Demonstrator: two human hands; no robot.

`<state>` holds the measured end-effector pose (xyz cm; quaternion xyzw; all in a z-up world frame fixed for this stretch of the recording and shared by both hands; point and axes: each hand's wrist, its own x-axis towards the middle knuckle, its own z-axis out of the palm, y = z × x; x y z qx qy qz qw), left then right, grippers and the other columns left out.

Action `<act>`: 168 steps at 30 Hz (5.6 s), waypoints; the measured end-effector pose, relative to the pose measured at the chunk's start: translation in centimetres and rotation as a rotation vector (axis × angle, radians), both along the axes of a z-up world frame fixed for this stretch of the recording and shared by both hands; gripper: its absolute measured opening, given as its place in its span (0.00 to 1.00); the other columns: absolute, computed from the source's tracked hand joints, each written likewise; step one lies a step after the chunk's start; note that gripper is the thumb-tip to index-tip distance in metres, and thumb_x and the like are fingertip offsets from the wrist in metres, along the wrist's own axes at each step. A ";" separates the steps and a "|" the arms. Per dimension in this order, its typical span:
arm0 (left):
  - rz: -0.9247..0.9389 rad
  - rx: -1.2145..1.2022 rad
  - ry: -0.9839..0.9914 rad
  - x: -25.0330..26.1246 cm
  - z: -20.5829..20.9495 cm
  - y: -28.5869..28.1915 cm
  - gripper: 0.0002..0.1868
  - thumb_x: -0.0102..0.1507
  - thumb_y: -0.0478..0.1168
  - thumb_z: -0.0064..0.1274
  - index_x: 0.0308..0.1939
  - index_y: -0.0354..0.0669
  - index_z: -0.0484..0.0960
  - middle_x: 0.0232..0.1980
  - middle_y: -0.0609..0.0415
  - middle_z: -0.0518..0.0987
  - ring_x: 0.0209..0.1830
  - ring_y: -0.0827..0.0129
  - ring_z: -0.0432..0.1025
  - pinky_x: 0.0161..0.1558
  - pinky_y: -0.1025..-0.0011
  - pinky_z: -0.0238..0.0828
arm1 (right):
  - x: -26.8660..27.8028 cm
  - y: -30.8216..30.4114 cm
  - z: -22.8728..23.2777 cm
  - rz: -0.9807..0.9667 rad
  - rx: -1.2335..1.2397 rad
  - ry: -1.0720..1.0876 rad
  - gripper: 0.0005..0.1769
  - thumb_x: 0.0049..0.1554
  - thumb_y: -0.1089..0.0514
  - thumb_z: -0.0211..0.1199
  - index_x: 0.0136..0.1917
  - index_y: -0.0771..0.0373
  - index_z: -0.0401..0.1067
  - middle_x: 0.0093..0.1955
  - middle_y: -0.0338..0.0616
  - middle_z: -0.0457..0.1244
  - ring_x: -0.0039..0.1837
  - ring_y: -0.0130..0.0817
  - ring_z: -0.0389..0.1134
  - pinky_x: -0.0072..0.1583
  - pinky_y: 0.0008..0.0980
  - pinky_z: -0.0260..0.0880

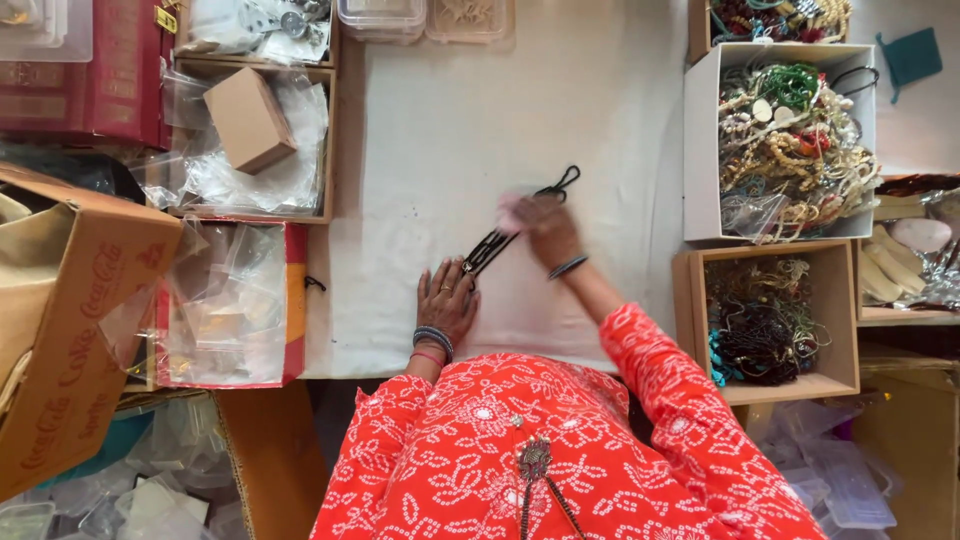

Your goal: The person wipes a black beaded necklace with a pink cloth on a white table surface. They then fold the necklace and place it into a small clear plastic bag. Finally, they put the bagged necklace into a small beige pouch.

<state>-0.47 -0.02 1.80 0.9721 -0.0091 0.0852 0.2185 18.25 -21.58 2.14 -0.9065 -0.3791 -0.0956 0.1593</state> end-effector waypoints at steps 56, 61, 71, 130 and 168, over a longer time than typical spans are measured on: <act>0.130 -0.266 -0.019 4.7 2.1 -0.3 0.10 0.55 0.39 0.62 0.39 0.47 0.84 0.55 0.54 0.78 0.63 0.57 0.67 0.62 0.56 0.61 | -5.3 -9.7 -0.2 -0.721 0.114 -0.043 0.29 0.53 0.65 0.67 0.68 0.49 0.75 0.70 0.41 0.61 0.71 0.49 0.58 0.69 0.52 0.59; 0.009 -0.010 0.051 5.4 1.8 -0.1 0.11 0.56 0.40 0.63 0.41 0.47 0.82 0.52 0.55 0.77 0.57 0.61 0.69 0.60 0.54 0.58 | -5.1 -9.3 -0.3 -0.818 0.092 -0.035 0.30 0.49 0.64 0.67 0.64 0.46 0.76 0.69 0.37 0.62 0.70 0.47 0.58 0.68 0.53 0.57; 0.124 -0.419 0.235 10.1 8.2 -2.4 0.12 0.64 0.42 0.61 0.43 0.42 0.76 0.42 0.50 0.80 0.48 0.54 0.73 0.49 0.57 0.70 | -5.4 -9.2 0.5 -0.811 0.119 -0.009 0.29 0.50 0.64 0.66 0.64 0.46 0.76 0.70 0.37 0.61 0.71 0.46 0.58 0.69 0.53 0.57; -0.175 0.131 0.164 1.6 -1.3 -3.3 0.37 0.66 0.60 0.46 0.76 0.49 0.63 0.77 0.56 0.61 0.79 0.59 0.50 0.76 0.42 0.34 | -5.5 2.3 3.8 0.063 0.097 0.124 0.33 0.48 0.66 0.61 0.68 0.52 0.71 0.70 0.42 0.64 0.69 0.47 0.63 0.66 0.44 0.65; -0.044 0.051 0.036 0.3 0.0 -1.3 0.24 0.65 0.54 0.51 0.64 0.56 0.77 0.74 0.52 0.65 0.77 0.60 0.55 0.76 0.44 0.41 | -4.5 2.5 1.8 0.087 0.086 0.080 0.22 0.50 0.64 0.62 0.59 0.56 0.76 0.63 0.44 0.68 0.66 0.47 0.66 0.64 0.45 0.66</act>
